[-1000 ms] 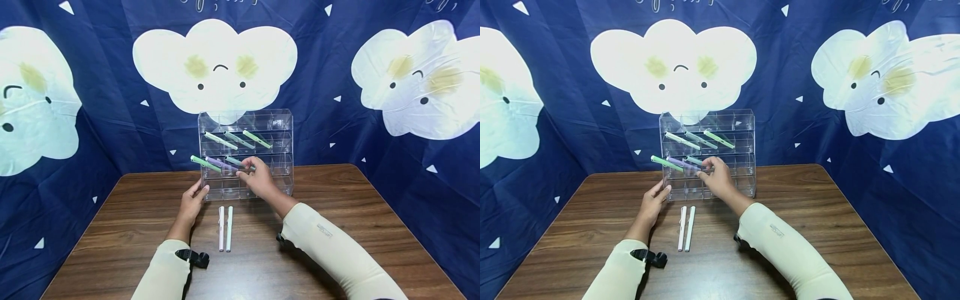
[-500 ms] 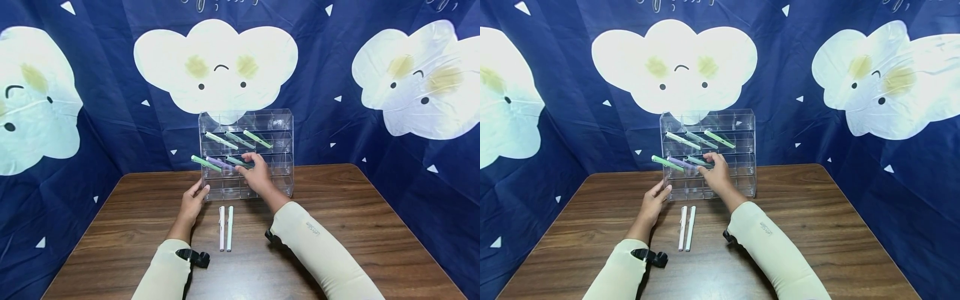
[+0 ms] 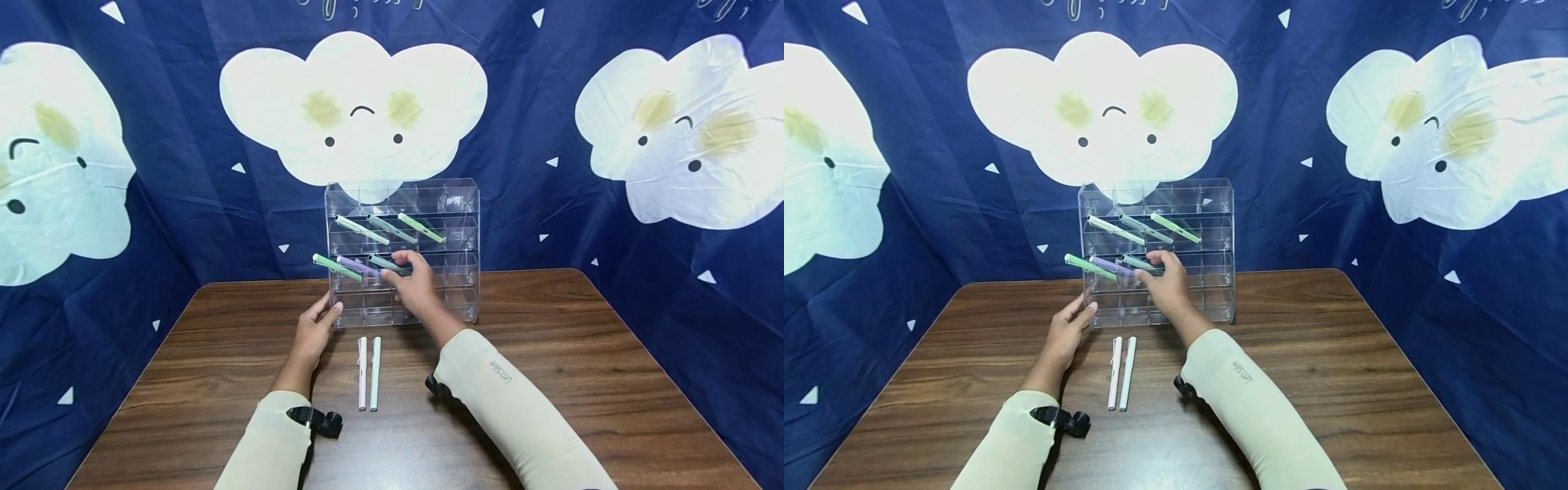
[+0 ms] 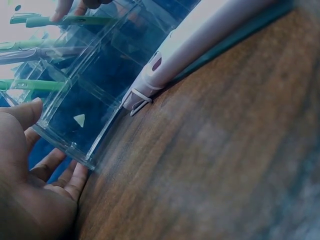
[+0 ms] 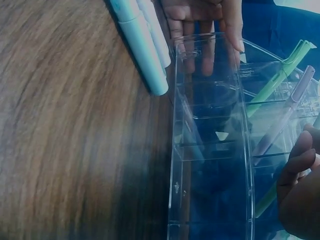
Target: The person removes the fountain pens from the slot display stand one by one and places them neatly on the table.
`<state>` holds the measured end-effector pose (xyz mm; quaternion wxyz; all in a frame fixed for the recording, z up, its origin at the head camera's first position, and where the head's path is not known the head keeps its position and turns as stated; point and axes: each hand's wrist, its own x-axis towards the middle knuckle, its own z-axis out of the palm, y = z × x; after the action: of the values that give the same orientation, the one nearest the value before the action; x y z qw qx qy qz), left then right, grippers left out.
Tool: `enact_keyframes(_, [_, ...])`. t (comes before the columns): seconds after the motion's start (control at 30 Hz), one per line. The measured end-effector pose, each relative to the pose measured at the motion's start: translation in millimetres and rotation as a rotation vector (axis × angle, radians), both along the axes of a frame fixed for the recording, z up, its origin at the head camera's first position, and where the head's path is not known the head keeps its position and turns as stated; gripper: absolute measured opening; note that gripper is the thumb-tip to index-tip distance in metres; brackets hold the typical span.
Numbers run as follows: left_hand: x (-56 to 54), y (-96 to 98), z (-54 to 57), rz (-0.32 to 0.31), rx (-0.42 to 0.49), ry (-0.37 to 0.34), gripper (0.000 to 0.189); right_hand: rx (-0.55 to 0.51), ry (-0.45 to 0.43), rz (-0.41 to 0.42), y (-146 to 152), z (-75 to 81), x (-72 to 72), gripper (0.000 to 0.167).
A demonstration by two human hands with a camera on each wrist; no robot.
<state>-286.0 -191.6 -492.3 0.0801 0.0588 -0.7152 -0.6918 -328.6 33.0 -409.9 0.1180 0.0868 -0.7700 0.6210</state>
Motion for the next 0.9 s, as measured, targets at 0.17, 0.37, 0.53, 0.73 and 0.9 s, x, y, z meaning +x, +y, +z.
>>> enact_keyframes(0.17, [1.0,-0.6,0.8,0.003,-0.003,-0.002,0.055,-0.010,0.008,-0.001,-0.8,0.1,-1.7,0.040])
enact_keyframes(0.37, [0.4,-1.0,0.4,-0.001,-0.004,-0.008,0.056,0.001,0.004,-0.002,-2.1,-2.1,-2.4,0.037])
enact_keyframes(0.53, [0.1,-1.2,0.7,0.000,-0.016,-0.017,0.055,0.002,0.008,-0.001,-3.1,-2.5,-2.4,0.033])
enact_keyframes(0.73, [0.6,-0.7,1.6,-0.011,-0.022,-0.010,0.056,0.036,0.014,-0.006,-4.5,-2.0,-3.9,0.026])
enact_keyframes(0.9, [1.7,0.6,3.1,-0.009,-0.009,0.003,0.055,0.093,0.030,-0.011,-5.0,-2.3,-6.2,0.019])
